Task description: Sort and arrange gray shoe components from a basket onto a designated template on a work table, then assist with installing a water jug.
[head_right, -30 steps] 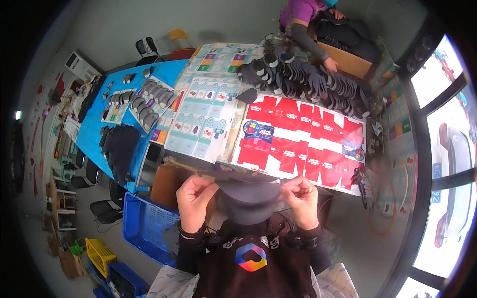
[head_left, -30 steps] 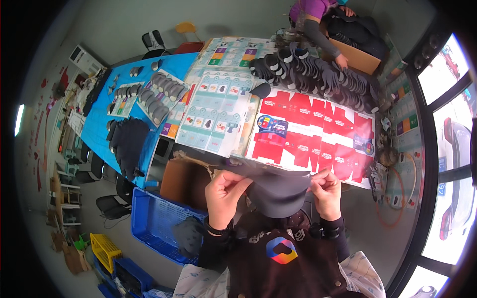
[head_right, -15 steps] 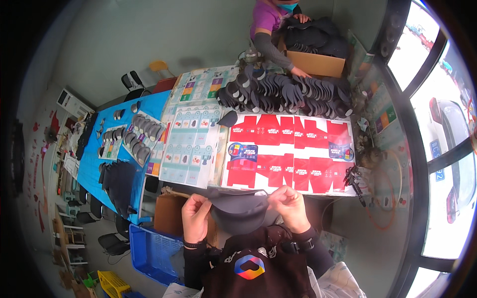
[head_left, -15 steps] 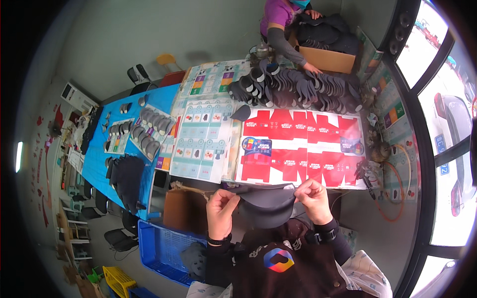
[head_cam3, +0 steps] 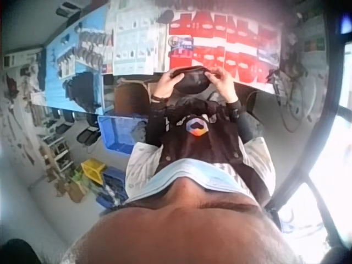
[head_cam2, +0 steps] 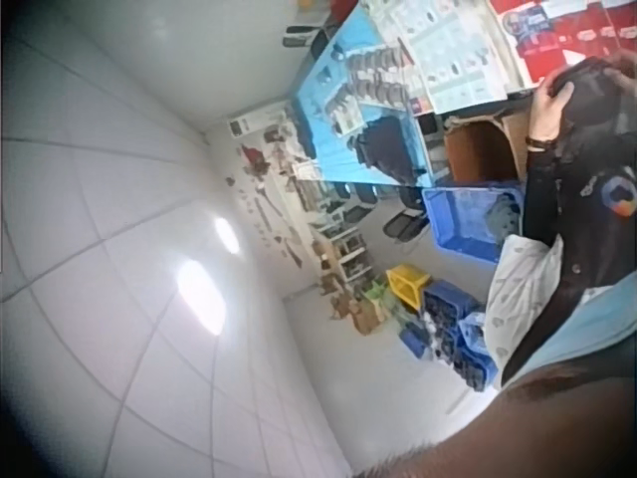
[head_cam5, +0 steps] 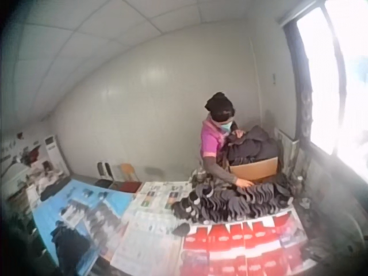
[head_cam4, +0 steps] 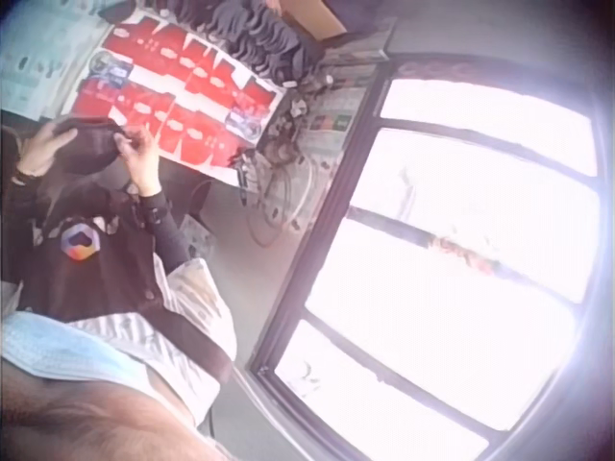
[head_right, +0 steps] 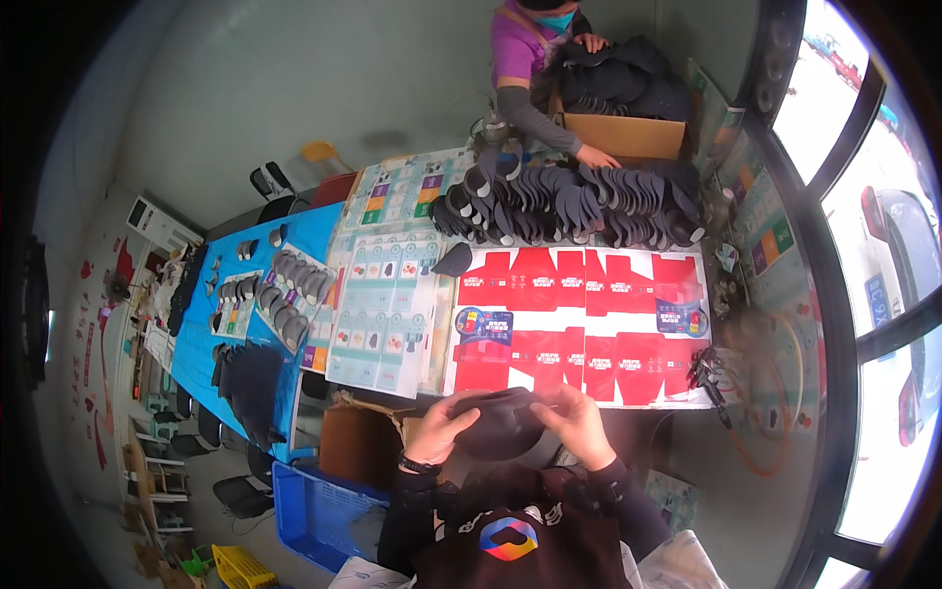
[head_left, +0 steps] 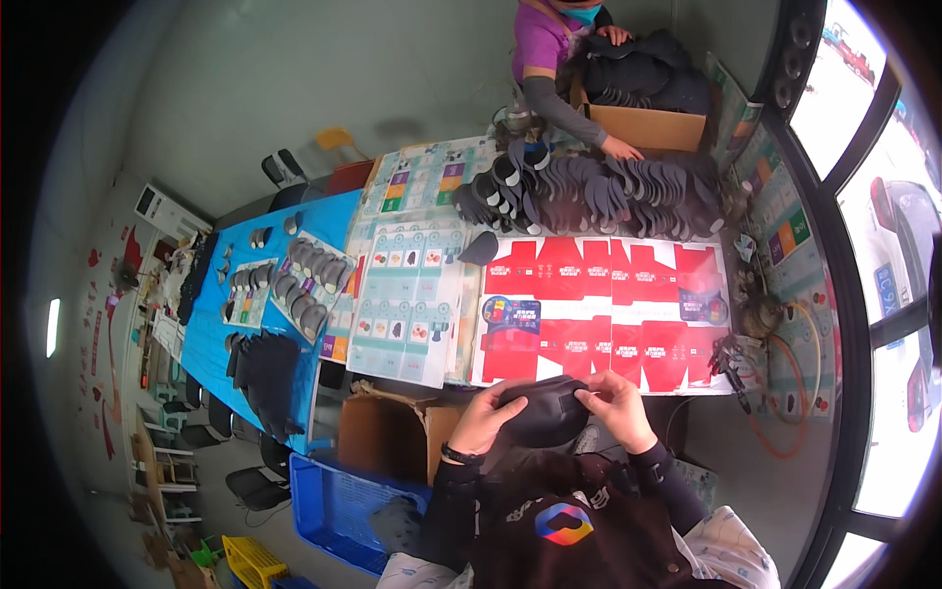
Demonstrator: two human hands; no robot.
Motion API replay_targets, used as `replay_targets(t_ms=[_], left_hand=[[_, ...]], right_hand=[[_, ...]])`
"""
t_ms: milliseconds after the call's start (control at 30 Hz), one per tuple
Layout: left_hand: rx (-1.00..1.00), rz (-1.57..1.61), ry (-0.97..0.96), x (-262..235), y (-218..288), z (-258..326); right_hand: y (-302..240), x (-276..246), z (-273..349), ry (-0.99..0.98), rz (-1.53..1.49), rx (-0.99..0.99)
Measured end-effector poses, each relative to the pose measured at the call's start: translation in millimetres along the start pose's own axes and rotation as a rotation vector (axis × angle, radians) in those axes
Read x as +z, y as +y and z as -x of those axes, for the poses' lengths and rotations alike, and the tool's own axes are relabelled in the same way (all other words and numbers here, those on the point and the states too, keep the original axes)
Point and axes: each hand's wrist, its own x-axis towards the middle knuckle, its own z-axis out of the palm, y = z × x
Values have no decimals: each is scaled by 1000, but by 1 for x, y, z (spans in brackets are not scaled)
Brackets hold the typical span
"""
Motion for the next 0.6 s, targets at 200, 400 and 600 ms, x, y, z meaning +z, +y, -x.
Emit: replay_targets(t_ms=[200,400,600], left_hand=[[-221,294,-51,-39,-9,-60],[5,266,119,-155,24,-204],[268,-613,213,-320,137,-415]], right_hand=[[31,-4,-40,390,215,-107],[-3,-14,-73,626,93,-227],[10,-25,-68,879,452,-199]])
